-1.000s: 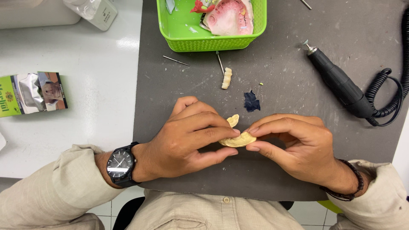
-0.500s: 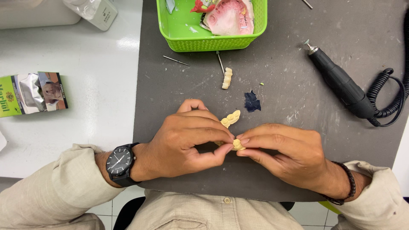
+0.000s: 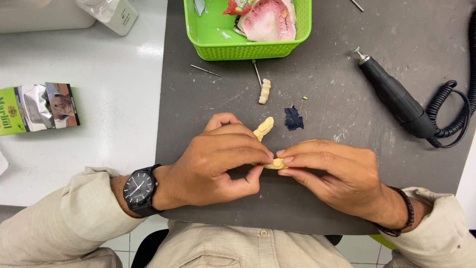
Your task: The person holds a horseshoe-shaped wax denture base and presses individual denture teeth into place along the ridge, turning the denture over to work on different sections and picking up small teeth from the bench one at a time. A rotary tool and a green basket with a denture model sit on the bench nearby.
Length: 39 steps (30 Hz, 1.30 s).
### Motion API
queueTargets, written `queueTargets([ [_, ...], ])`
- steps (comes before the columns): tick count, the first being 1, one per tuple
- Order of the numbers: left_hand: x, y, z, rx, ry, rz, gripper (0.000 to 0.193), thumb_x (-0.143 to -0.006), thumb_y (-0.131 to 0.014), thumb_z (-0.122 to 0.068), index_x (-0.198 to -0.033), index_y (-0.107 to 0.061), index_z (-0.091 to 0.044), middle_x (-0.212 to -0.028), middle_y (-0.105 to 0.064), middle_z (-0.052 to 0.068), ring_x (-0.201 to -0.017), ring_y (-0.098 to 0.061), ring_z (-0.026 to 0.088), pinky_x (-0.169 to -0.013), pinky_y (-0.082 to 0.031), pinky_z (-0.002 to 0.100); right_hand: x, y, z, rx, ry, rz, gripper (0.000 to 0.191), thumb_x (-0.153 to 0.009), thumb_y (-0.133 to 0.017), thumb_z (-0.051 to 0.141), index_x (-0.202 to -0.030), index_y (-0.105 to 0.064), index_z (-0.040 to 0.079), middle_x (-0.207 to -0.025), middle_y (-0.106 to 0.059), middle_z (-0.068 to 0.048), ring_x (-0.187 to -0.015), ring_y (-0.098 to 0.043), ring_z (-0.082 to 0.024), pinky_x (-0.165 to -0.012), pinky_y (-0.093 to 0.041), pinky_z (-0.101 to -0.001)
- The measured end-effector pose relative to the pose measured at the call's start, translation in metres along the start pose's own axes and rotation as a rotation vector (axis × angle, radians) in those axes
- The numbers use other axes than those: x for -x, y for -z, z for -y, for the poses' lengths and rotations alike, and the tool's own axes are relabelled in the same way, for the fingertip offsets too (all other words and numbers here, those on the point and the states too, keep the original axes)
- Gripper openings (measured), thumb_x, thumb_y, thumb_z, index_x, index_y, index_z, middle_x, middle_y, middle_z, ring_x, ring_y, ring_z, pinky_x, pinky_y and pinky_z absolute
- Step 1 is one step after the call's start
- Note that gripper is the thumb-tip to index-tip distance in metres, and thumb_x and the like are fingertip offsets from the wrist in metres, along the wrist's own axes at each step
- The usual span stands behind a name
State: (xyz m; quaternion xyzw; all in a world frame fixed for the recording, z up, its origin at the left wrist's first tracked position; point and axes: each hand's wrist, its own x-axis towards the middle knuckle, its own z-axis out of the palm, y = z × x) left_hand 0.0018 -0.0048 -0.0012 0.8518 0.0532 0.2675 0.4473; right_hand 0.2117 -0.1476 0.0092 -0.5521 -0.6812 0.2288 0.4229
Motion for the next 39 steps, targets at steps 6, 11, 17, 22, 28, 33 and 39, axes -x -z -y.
queueTargets([
  [6, -0.005, 0.011, -0.011, -0.176, -0.068, -0.123, 0.043, -0.073, -0.087, -0.008, -0.112, -0.071, -0.009, -0.125, -0.063, 0.012, -0.109, -0.066, 0.029, -0.093, -0.048, 0.042, 0.004, 0.003, 0.000, 0.025, 0.006, -0.076, 0.027, -0.082, -0.086, 0.002, -0.102, -0.067, 0.002, -0.103, -0.075, -0.013, -0.094, -0.078, -0.023, -0.078, -0.065, -0.0287],
  [11, -0.005, 0.006, -0.015, 0.414, 0.373, -0.084, 0.070, -0.085, -0.083, -0.011, -0.145, -0.048, -0.002, -0.135, -0.060, 0.014, -0.115, -0.067, 0.019, -0.101, -0.058, 0.032, 0.004, 0.007, 0.001, 0.055, 0.123, -0.059, 0.027, -0.083, -0.085, -0.001, -0.104, -0.068, 0.001, -0.109, -0.072, -0.014, -0.098, -0.076, -0.027, -0.084, -0.064, -0.0332],
  [17, 0.003, -0.006, -0.009, 0.796, 0.490, -0.004, 0.058, -0.097, -0.074, 0.000, -0.150, -0.050, 0.002, -0.141, -0.064, 0.014, -0.125, -0.068, 0.018, -0.112, -0.059, 0.034, 0.002, 0.017, 0.002, 0.162, 0.327, 0.111, 0.025, -0.084, -0.079, 0.002, -0.107, -0.072, -0.001, -0.113, -0.070, -0.015, -0.105, -0.071, -0.031, -0.087, -0.062, -0.0403],
  [22, 0.007, -0.006, -0.007, 0.777, 0.429, -0.020, 0.052, -0.098, -0.074, 0.002, -0.145, -0.054, 0.002, -0.140, -0.064, 0.013, -0.129, -0.068, 0.018, -0.115, -0.059, 0.033, 0.004, 0.019, 0.002, 0.205, 0.367, 0.138, 0.028, -0.083, -0.078, 0.006, -0.109, -0.072, -0.003, -0.113, -0.071, -0.015, -0.106, -0.069, -0.031, -0.087, -0.061, -0.0417],
  [28, 0.005, -0.002, -0.013, 0.471, 0.296, -0.036, 0.041, -0.092, -0.078, 0.002, -0.131, -0.065, -0.001, -0.128, -0.072, 0.010, -0.117, -0.076, 0.018, -0.100, -0.066, 0.029, 0.007, 0.019, 0.002, 0.172, 0.330, 0.139, 0.030, -0.082, -0.080, 0.002, -0.111, -0.071, -0.002, -0.114, -0.067, -0.013, -0.107, -0.070, -0.031, -0.088, -0.062, -0.0397],
  [33, 0.005, 0.000, -0.012, 0.323, 0.175, -0.050, 0.041, -0.090, -0.081, 0.000, -0.127, -0.066, -0.005, -0.123, -0.074, 0.009, -0.114, -0.077, 0.020, -0.098, -0.064, 0.028, 0.008, 0.018, 0.003, 0.155, 0.281, 0.133, 0.030, -0.082, -0.082, -0.001, -0.110, -0.069, -0.003, -0.117, -0.067, -0.017, -0.107, -0.071, -0.031, -0.087, -0.062, -0.0386],
  [39, 0.009, -0.003, -0.011, 0.285, 0.144, -0.055, 0.040, -0.089, -0.080, 0.001, -0.126, -0.067, -0.006, -0.123, -0.074, 0.009, -0.113, -0.078, 0.020, -0.097, -0.065, 0.029, 0.009, 0.016, 0.002, 0.171, 0.266, 0.118, 0.028, -0.081, -0.082, -0.001, -0.105, -0.067, -0.001, -0.118, -0.065, -0.019, -0.105, -0.070, -0.032, -0.087, -0.061, -0.0381],
])
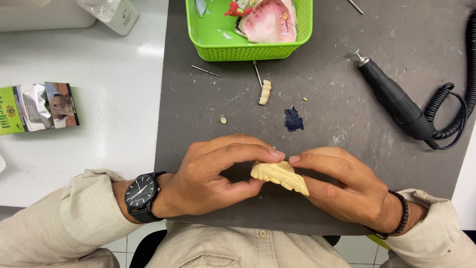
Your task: The person holds a horseshoe-shaped wax denture base and presses individual denture teeth into place along the ridge, turning the denture over to work on different sections and picking up small teeth from the bench one at a time. A rotary tool and a green basket with a denture model sit on the bench nearby.
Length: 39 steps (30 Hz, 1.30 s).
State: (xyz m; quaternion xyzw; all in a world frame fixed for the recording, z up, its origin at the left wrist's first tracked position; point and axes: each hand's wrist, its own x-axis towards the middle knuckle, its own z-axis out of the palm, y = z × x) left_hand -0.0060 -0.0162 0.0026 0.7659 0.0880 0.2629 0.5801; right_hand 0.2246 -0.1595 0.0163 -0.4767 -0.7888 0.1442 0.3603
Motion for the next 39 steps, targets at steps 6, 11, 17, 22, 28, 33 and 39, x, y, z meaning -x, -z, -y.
queueTargets([
  [6, 0.002, -0.001, 0.003, -0.021, -0.022, -0.023, 0.042, -0.090, -0.084, -0.003, -0.128, -0.066, -0.006, -0.126, -0.074, 0.009, -0.109, -0.078, 0.019, -0.094, -0.065, 0.027, -0.002, -0.004, 0.000, 0.011, -0.008, -0.049, 0.035, -0.079, -0.088, 0.001, -0.107, -0.067, -0.001, -0.117, -0.066, -0.017, -0.103, -0.071, -0.031, -0.083, -0.062, -0.0364],
  [11, 0.002, -0.004, 0.002, -0.011, 0.025, -0.063, 0.055, -0.091, -0.088, -0.013, -0.138, -0.060, -0.004, -0.129, -0.073, 0.010, -0.112, -0.079, 0.020, -0.095, -0.064, 0.029, -0.006, -0.007, 0.003, 0.078, -0.024, -0.098, 0.039, -0.078, -0.091, 0.001, -0.108, -0.068, 0.003, -0.112, -0.067, -0.013, -0.098, -0.071, -0.030, -0.079, -0.061, -0.0377],
  [17, -0.001, 0.001, 0.002, -0.164, -0.052, -0.013, 0.063, -0.085, -0.092, -0.018, -0.139, -0.062, -0.008, -0.119, -0.075, 0.010, -0.104, -0.078, 0.021, -0.087, -0.064, 0.028, -0.009, -0.009, 0.004, 0.016, -0.048, -0.142, 0.042, -0.079, -0.091, 0.000, -0.112, -0.066, 0.001, -0.105, -0.071, -0.012, -0.095, -0.073, -0.026, -0.080, -0.062, -0.0365],
  [22, -0.001, 0.001, 0.003, -0.120, 0.012, -0.010, 0.067, -0.086, -0.090, -0.015, -0.144, -0.059, -0.007, -0.118, -0.077, 0.010, -0.102, -0.080, 0.018, -0.087, -0.066, 0.027, -0.011, -0.013, 0.002, -0.070, -0.133, -0.180, 0.041, -0.079, -0.089, -0.001, -0.111, -0.064, 0.001, -0.103, -0.073, -0.014, -0.092, -0.075, -0.025, -0.079, -0.062, -0.0332],
  [28, 0.001, -0.001, 0.006, -0.024, 0.087, 0.010, 0.069, -0.086, -0.090, -0.015, -0.146, -0.057, -0.006, -0.112, -0.079, 0.010, -0.099, -0.081, 0.015, -0.087, -0.067, 0.025, -0.010, -0.013, 0.001, -0.191, -0.194, -0.161, 0.039, -0.079, -0.087, 0.000, -0.110, -0.065, -0.001, -0.103, -0.075, -0.014, -0.093, -0.076, -0.025, -0.081, -0.064, -0.0324],
  [33, 0.000, -0.001, 0.006, -0.023, 0.113, 0.020, 0.070, -0.085, -0.090, -0.016, -0.146, -0.057, -0.005, -0.110, -0.079, 0.010, -0.097, -0.081, 0.015, -0.086, -0.067, 0.025, -0.008, -0.014, 0.001, -0.235, -0.232, -0.163, 0.037, -0.079, -0.087, 0.000, -0.108, -0.065, -0.002, -0.098, -0.076, -0.016, -0.093, -0.078, -0.026, -0.082, -0.064, -0.0330],
  [39, 0.000, 0.000, 0.005, 0.074, 0.163, 0.026, 0.068, -0.087, -0.088, -0.013, -0.147, -0.056, -0.004, -0.111, -0.079, 0.010, -0.100, -0.081, 0.015, -0.089, -0.063, 0.027, -0.006, -0.015, -0.001, -0.260, -0.258, -0.169, 0.034, -0.079, -0.087, 0.001, -0.105, -0.066, -0.002, -0.097, -0.077, -0.016, -0.092, -0.079, -0.025, -0.080, -0.065, -0.0325],
])
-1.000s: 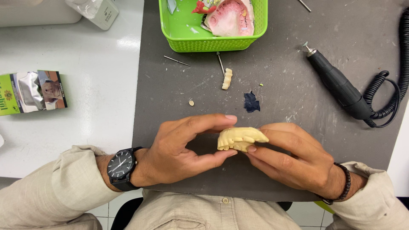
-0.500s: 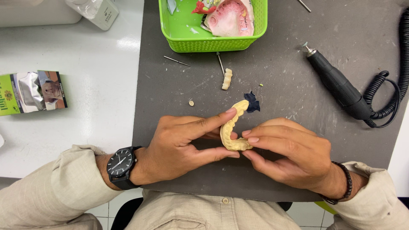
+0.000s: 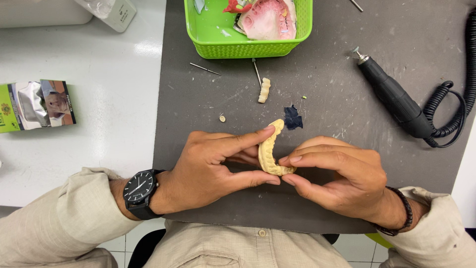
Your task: The person holds a horseshoe-shaped wax denture base and presses individual denture teeth into place along the ridge, turning the denture over to work on different sections and picking up small teeth from the bench one at a time. A rotary tool and a green basket with a denture model sit on the bench nearby.
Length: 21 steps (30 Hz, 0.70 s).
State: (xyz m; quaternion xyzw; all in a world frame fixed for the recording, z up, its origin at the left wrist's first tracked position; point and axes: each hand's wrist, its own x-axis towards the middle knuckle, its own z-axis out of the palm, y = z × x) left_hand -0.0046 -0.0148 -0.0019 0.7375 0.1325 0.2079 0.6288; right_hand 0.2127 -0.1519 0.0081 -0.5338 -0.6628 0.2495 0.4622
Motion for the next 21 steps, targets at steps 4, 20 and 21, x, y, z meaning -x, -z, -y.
queueTargets([
  [4, -0.0008, -0.0008, 0.0005, 0.032, 0.020, -0.004, 0.067, -0.088, -0.087, -0.011, -0.147, -0.056, -0.006, -0.112, -0.079, 0.010, -0.101, -0.081, 0.015, -0.090, -0.063, 0.027, -0.0011, 0.0001, -0.0006, 0.012, 0.009, -0.007, 0.034, -0.079, -0.088, 0.002, -0.104, -0.067, -0.002, -0.100, -0.076, -0.016, -0.094, -0.079, -0.025, -0.080, -0.065, -0.0320],
  [20, 0.0026, -0.0011, -0.0021, -0.144, -0.159, -0.029, 0.054, -0.089, -0.086, -0.007, -0.136, -0.061, -0.006, -0.125, -0.073, 0.011, -0.111, -0.078, 0.018, -0.094, -0.063, 0.028, 0.0035, 0.0040, -0.0021, 0.145, 0.049, 0.008, 0.034, -0.078, -0.089, 0.001, -0.105, -0.069, 0.001, -0.106, -0.073, -0.012, -0.097, -0.078, -0.022, -0.081, -0.066, -0.0311],
  [21, 0.0032, -0.0021, -0.0026, -0.108, -0.134, -0.024, 0.055, -0.089, -0.087, -0.008, -0.137, -0.060, -0.005, -0.126, -0.072, 0.011, -0.112, -0.078, 0.018, -0.095, -0.062, 0.029, 0.0044, 0.0039, -0.0014, 0.156, 0.056, 0.006, 0.033, -0.079, -0.089, 0.000, -0.105, -0.068, 0.001, -0.106, -0.073, -0.012, -0.097, -0.078, -0.022, -0.081, -0.066, -0.0310],
])
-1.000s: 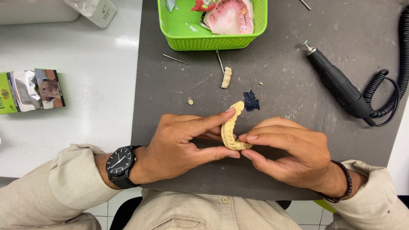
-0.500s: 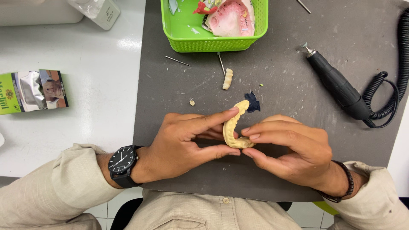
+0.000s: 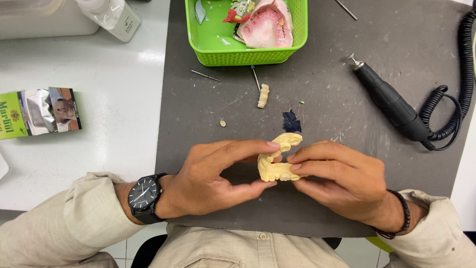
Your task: The person holds a horseshoe-shaped wax denture base and presses individual denture teeth into place along the ridge, turning the denture over to work on different sections and picking up small teeth from the bench one at a time. A rotary tool and a green basket with a denture model sit on the bench nearby.
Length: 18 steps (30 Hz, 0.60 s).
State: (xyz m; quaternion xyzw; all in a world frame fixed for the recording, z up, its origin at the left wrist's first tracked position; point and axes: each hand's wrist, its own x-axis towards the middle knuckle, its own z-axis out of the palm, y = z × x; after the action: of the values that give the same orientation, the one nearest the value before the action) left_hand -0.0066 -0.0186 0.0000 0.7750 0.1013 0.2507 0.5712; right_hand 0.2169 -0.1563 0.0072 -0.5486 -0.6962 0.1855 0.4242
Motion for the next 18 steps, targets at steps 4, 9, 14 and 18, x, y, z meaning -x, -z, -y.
queueTargets([
  [4, 0.001, -0.003, 0.000, 0.099, 0.013, -0.006, 0.058, -0.090, -0.088, -0.010, -0.139, -0.057, -0.004, -0.132, -0.070, 0.011, -0.117, -0.076, 0.019, -0.100, -0.061, 0.030, 0.001, 0.004, 0.004, 0.028, 0.139, 0.054, 0.035, -0.080, -0.087, -0.001, -0.109, -0.068, -0.001, -0.109, -0.069, -0.015, -0.098, -0.075, -0.027, -0.083, -0.064, -0.0352],
  [9, 0.001, -0.004, 0.001, 0.067, 0.007, -0.005, 0.052, -0.093, -0.085, -0.008, -0.138, -0.059, -0.004, -0.132, -0.071, 0.010, -0.117, -0.077, 0.019, -0.099, -0.062, 0.029, 0.000, 0.015, 0.006, 0.070, 0.221, 0.148, 0.034, -0.081, -0.084, -0.002, -0.111, -0.068, -0.002, -0.114, -0.067, -0.017, -0.099, -0.072, -0.029, -0.083, -0.062, -0.0379],
  [14, 0.001, -0.001, 0.002, 0.006, -0.058, 0.007, 0.044, -0.091, -0.081, -0.002, -0.131, -0.063, -0.006, -0.127, -0.074, 0.008, -0.117, -0.077, 0.021, -0.100, -0.066, 0.030, -0.001, 0.012, 0.007, 0.056, 0.219, 0.142, 0.033, -0.083, -0.084, -0.002, -0.111, -0.069, 0.000, -0.115, -0.066, -0.015, -0.103, -0.072, -0.027, -0.085, -0.063, -0.0363],
  [18, 0.000, -0.002, 0.001, -0.034, -0.085, -0.004, 0.043, -0.090, -0.081, -0.001, -0.129, -0.064, -0.006, -0.125, -0.074, 0.009, -0.117, -0.077, 0.022, -0.100, -0.065, 0.030, 0.000, 0.010, 0.006, 0.085, 0.211, 0.127, 0.033, -0.082, -0.085, -0.002, -0.111, -0.069, 0.002, -0.115, -0.067, -0.013, -0.102, -0.072, -0.027, -0.085, -0.062, -0.0366],
])
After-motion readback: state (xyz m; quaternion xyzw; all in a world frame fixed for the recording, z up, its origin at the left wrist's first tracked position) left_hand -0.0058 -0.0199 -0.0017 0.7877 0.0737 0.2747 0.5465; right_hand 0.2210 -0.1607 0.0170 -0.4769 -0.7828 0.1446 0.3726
